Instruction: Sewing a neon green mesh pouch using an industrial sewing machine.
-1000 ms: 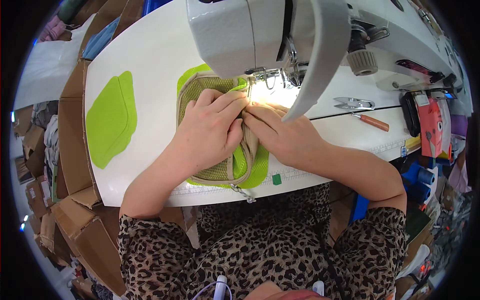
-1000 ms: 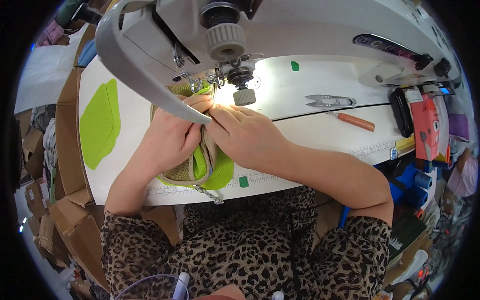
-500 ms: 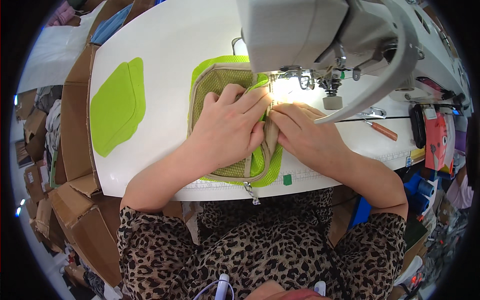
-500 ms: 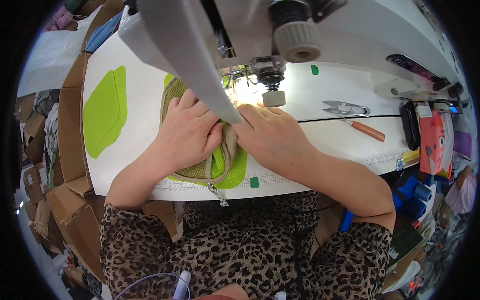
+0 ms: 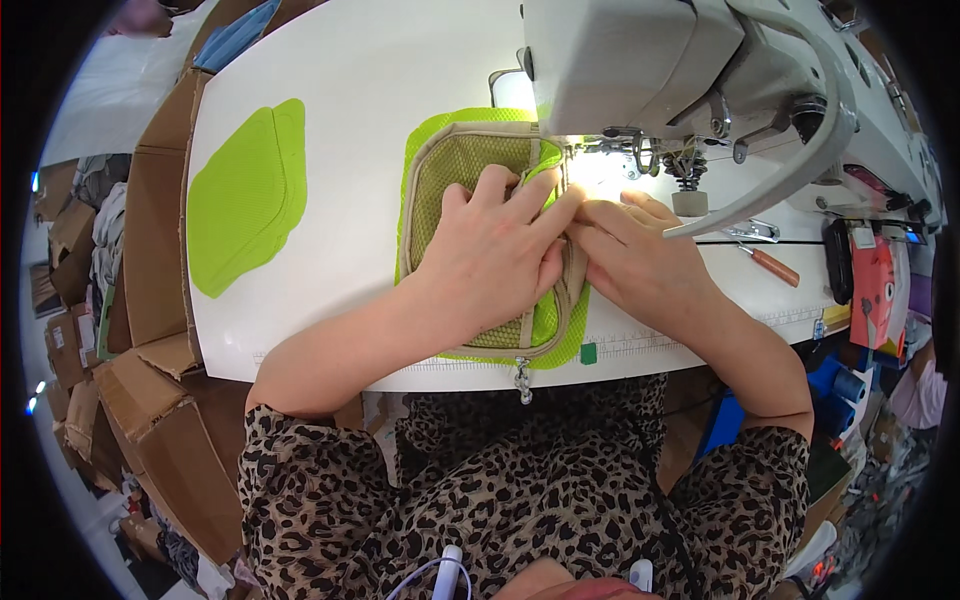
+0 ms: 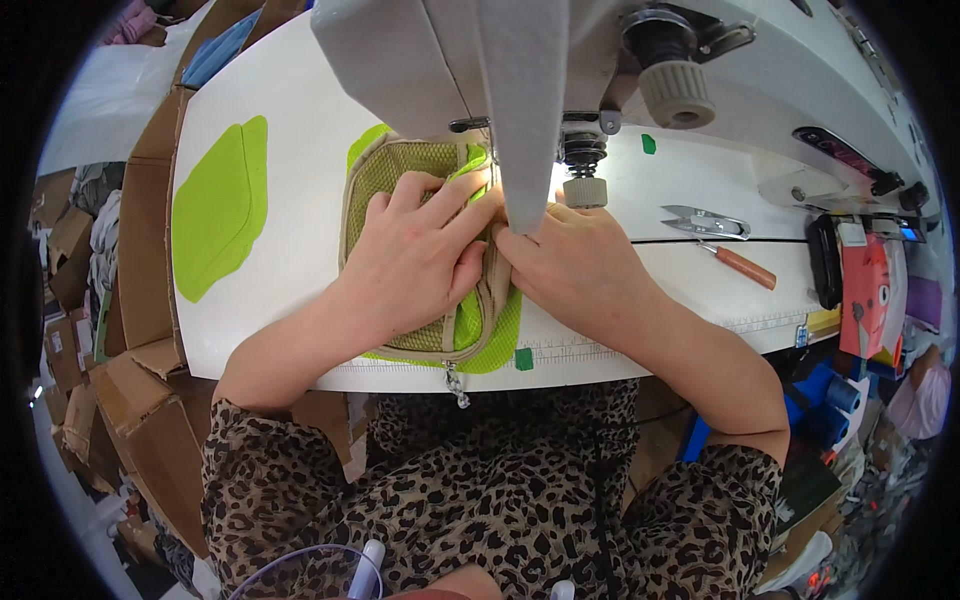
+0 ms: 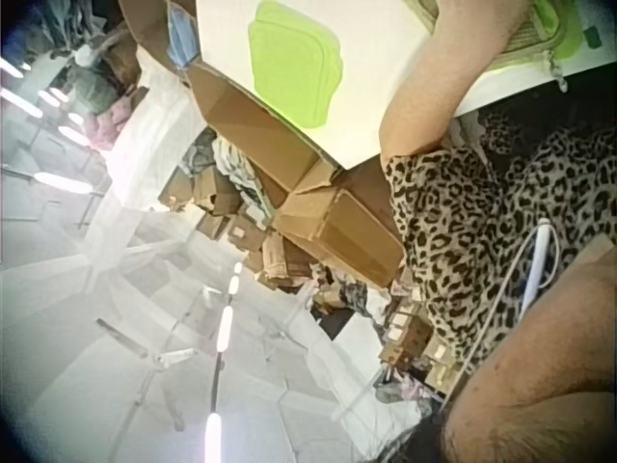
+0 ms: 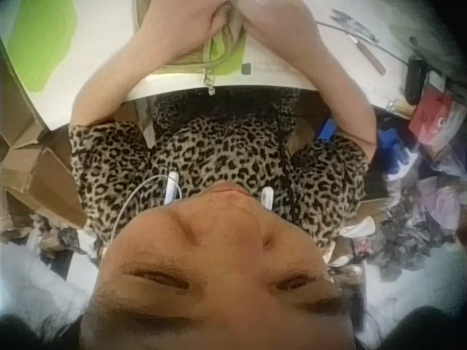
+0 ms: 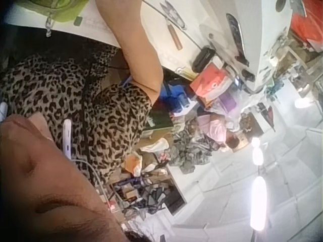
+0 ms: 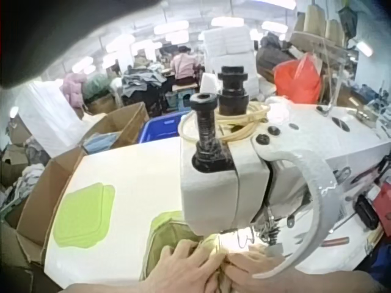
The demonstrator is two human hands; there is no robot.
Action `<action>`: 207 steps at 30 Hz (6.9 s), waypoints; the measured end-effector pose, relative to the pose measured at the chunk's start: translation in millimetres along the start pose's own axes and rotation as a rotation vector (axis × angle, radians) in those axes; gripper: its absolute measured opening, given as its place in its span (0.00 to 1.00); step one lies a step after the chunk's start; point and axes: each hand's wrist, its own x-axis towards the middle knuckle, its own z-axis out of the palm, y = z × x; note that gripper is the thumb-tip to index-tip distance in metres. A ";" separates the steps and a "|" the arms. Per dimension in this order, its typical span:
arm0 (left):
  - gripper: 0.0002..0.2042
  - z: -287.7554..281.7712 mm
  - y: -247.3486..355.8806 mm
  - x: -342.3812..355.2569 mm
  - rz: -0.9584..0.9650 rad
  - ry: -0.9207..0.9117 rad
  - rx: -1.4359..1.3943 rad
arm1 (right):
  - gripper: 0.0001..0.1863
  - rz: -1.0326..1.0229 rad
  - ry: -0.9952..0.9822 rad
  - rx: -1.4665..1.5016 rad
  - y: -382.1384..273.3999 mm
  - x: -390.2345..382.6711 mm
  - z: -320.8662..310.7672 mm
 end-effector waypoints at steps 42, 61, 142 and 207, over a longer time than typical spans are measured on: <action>0.13 -1.3 -16.8 16.6 0.074 -0.035 -0.099 | 0.09 -0.217 0.274 -0.141 25.8 12.4 14.7; 0.16 -1.4 -9.2 23.9 0.051 -0.071 -0.079 | 0.05 -0.180 0.282 -0.175 34.7 7.1 18.8; 0.11 40.6 -32.4 15.9 0.196 -0.146 -0.287 | 0.12 -0.012 0.212 0.100 12.2 -54.6 37.8; 0.10 58.1 3.8 16.7 0.162 -0.254 -0.770 | 0.14 -0.106 0.264 0.012 22.4 -63.4 36.4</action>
